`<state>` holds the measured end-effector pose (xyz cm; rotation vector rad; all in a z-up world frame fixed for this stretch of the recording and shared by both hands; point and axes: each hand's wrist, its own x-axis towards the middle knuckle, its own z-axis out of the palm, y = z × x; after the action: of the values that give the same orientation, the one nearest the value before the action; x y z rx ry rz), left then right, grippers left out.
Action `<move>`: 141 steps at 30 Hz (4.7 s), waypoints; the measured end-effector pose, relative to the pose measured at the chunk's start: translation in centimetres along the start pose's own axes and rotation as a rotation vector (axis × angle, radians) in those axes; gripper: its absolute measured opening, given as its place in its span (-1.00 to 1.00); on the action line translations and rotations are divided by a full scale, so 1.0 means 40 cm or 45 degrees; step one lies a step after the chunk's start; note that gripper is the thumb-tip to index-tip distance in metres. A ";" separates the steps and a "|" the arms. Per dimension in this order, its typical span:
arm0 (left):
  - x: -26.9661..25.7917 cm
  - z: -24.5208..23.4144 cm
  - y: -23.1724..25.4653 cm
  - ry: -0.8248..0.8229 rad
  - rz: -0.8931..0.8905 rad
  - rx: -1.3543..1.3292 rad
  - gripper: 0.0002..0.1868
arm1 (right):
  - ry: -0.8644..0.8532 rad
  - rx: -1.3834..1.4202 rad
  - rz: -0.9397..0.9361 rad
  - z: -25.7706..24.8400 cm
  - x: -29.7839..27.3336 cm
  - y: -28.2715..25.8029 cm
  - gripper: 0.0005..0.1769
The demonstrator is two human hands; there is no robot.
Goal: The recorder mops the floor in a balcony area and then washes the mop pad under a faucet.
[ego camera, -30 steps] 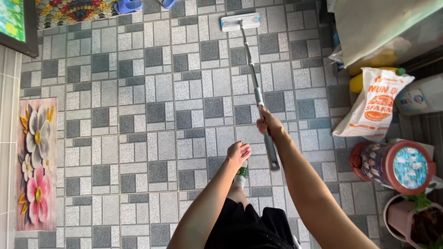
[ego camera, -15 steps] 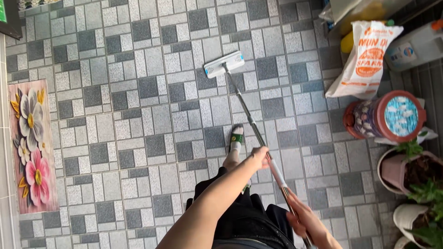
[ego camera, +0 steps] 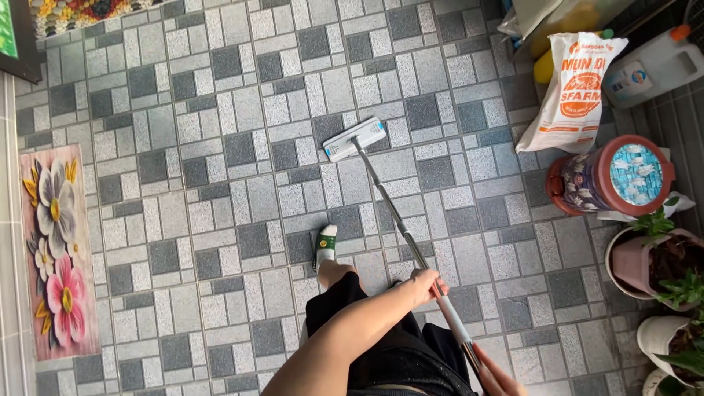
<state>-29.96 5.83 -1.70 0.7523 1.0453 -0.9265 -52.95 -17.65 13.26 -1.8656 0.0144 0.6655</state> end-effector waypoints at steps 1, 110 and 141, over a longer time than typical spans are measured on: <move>-0.008 -0.007 0.041 0.002 0.096 0.006 -0.75 | 0.013 -0.079 -0.070 -0.006 0.085 -0.082 -0.46; -0.657 -1.550 1.078 0.106 0.500 -0.455 -0.60 | -0.124 0.538 0.503 1.482 1.207 -1.365 -0.31; -0.815 -1.883 0.751 0.161 0.242 0.065 -0.64 | -0.090 0.574 0.736 1.903 0.626 -1.375 -0.36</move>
<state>-38.25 92.44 6.54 0.9461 1.0432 -0.7521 -47.57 77.76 31.00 -1.3933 0.6270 1.0240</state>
